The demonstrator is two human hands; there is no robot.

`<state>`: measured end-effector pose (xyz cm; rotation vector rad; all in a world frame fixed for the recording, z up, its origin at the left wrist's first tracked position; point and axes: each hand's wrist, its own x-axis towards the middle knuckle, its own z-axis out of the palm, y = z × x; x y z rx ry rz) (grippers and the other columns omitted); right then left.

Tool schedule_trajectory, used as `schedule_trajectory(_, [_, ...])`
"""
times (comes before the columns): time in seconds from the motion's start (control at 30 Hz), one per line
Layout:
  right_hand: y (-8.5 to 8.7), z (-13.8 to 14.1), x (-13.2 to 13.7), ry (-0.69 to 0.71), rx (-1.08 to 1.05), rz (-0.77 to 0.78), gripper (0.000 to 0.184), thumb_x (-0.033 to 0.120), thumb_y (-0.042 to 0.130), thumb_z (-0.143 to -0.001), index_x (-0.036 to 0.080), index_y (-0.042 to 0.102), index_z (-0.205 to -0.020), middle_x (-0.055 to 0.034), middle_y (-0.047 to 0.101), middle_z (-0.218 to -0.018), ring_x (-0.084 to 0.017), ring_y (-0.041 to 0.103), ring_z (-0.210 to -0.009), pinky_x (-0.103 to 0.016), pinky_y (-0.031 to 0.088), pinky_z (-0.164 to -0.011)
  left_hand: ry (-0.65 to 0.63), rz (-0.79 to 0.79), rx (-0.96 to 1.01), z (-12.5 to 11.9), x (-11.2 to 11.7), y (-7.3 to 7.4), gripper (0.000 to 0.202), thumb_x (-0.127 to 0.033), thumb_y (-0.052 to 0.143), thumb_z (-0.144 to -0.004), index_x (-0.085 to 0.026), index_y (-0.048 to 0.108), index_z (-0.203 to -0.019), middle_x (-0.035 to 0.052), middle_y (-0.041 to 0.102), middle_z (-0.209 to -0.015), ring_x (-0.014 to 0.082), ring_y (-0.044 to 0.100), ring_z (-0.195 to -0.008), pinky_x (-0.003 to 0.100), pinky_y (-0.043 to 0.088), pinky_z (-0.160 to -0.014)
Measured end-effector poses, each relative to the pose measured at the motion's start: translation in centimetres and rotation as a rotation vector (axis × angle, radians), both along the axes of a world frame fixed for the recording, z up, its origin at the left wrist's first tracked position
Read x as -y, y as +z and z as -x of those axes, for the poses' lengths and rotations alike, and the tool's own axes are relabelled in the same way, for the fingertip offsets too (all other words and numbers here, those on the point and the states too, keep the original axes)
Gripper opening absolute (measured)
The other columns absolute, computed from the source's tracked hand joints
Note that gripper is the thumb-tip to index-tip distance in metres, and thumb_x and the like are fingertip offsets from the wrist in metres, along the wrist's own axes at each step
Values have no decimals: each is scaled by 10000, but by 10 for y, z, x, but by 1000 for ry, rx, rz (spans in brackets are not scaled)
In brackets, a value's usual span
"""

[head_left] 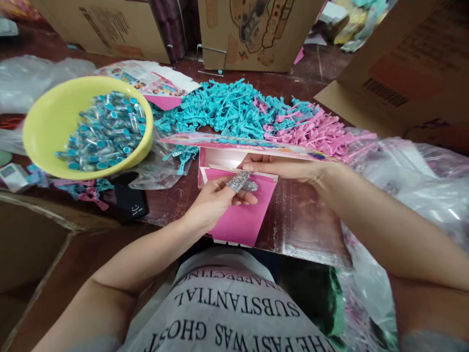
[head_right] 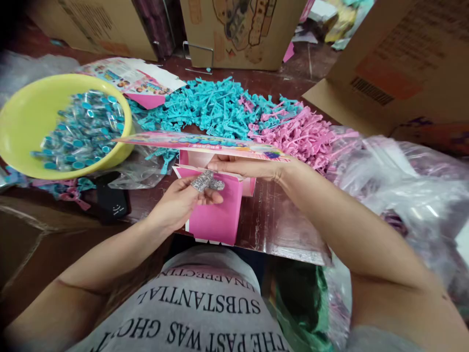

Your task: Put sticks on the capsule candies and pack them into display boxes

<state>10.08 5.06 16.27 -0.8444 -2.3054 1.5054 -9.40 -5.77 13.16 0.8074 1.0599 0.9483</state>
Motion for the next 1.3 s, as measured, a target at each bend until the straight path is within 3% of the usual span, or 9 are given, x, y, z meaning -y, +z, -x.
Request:
schedule_trajectory(0.13, [10,14,2,72,-46,207,450,665,654,-996,221,685,-923,16,642,-772,-128,561,-714,-253,471,-644,36,-15,31,6,4,6,469,-620,823,-840,-154,786,-803,96,808,-724,192,763,-675,304,593,-706])
schedule_trajectory(0.27, [9,33,7,62,-152,232,474,688,688,-964,221,636,-901,28,623,-804,-118,540,-710,-259,456,-651,153,-13,42,13,9,1,478,-610,767,-883,-164,740,-714,82,771,-639,177,726,-581,297,583,-648])
schedule_trajectory(0.4, [8,41,9,213,-217,282,463,648,634,-1014,213,628,-856,-1,681,-845,-142,613,-809,-294,529,-779,215,1,60,15,10,-5,346,-459,697,-928,-163,760,-760,71,778,-660,179,743,-625,296,589,-674])
schedule_trajectory(0.5, [8,38,6,208,-127,324,456,638,658,-998,201,688,-872,-11,708,-818,-138,612,-755,-278,515,-707,231,23,81,10,12,-10,203,-326,714,-886,-163,784,-787,61,795,-697,160,743,-658,270,571,-685])
schedule_trajectory(0.7, [-16,19,-2,59,101,427,361,546,843,-863,199,751,-905,21,687,-682,-108,565,-584,-246,437,-553,119,2,82,-6,28,-20,238,-396,794,-858,-192,784,-735,63,803,-725,185,732,-693,338,588,-755])
schedule_trajectory(0.8, [-26,11,-1,93,85,387,351,538,831,-879,196,771,-926,-1,735,-730,-138,631,-653,-256,474,-564,83,-5,91,-8,34,-21,232,-408,805,-848,-211,802,-726,60,817,-750,187,723,-705,354,588,-790])
schedule_trajectory(0.93, [-23,8,4,175,40,359,364,554,743,-961,190,772,-968,-24,778,-815,-156,693,-767,-262,549,-658,66,13,122,-7,32,-23,201,-399,794,-835,-211,833,-779,67,834,-790,183,722,-702,336,573,-739])
schedule_trajectory(1.07, [-20,10,6,169,6,311,323,511,755,-970,188,751,-962,-10,780,-834,-144,705,-806,-251,562,-720,72,23,133,-8,30,-24,215,-417,832,-807,-212,808,-747,46,795,-691,176,714,-663,317,562,-707])
schedule_trajectory(1.3, [-22,8,7,323,-9,464,446,603,676,-1009,164,744,-1052,-27,783,-837,-132,698,-767,-249,548,-711,41,11,149,-13,33,-25,176,-378,849,-824,-203,833,-814,48,817,-748,167,734,-725,294,576,-736])
